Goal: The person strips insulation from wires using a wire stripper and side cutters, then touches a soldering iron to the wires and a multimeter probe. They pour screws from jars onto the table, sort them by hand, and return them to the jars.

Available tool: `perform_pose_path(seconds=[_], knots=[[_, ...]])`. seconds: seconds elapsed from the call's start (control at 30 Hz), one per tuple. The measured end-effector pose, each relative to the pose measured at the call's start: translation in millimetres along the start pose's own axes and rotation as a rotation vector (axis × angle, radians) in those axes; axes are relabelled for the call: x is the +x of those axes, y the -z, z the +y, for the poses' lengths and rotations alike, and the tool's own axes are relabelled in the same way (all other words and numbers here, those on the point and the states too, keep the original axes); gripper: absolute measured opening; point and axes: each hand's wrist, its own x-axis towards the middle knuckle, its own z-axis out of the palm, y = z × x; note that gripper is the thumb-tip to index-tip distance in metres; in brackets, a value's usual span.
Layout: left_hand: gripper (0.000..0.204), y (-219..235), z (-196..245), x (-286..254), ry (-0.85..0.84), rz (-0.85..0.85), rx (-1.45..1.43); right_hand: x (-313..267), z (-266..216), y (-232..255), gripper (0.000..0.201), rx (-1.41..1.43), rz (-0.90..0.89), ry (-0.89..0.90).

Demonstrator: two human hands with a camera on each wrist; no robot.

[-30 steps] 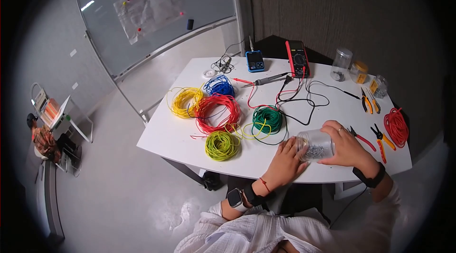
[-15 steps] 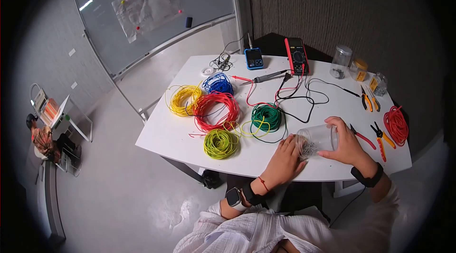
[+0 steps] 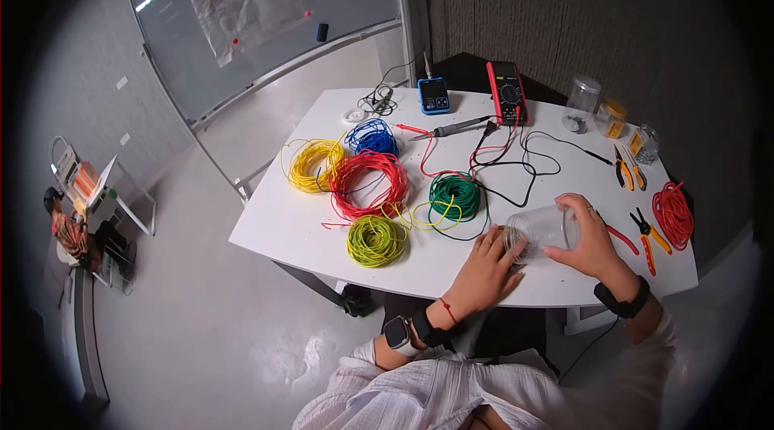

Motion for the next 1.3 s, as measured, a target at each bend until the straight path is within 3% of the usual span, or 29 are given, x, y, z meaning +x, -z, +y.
perform_pose_path(seconds=[0.73, 1.3], knots=[[0.054, -2.1, -0.9, -0.9, 0.019, 0.017, -0.03, 16.3, -20.3, 6.4, 0.061, -0.11, 0.054, 0.105], [0.051, -1.3, -0.6, 0.0, 0.013, 0.06, -0.034, 25.4, -25.5, 6.5, 0.059, -0.076, 0.023, 0.067]])
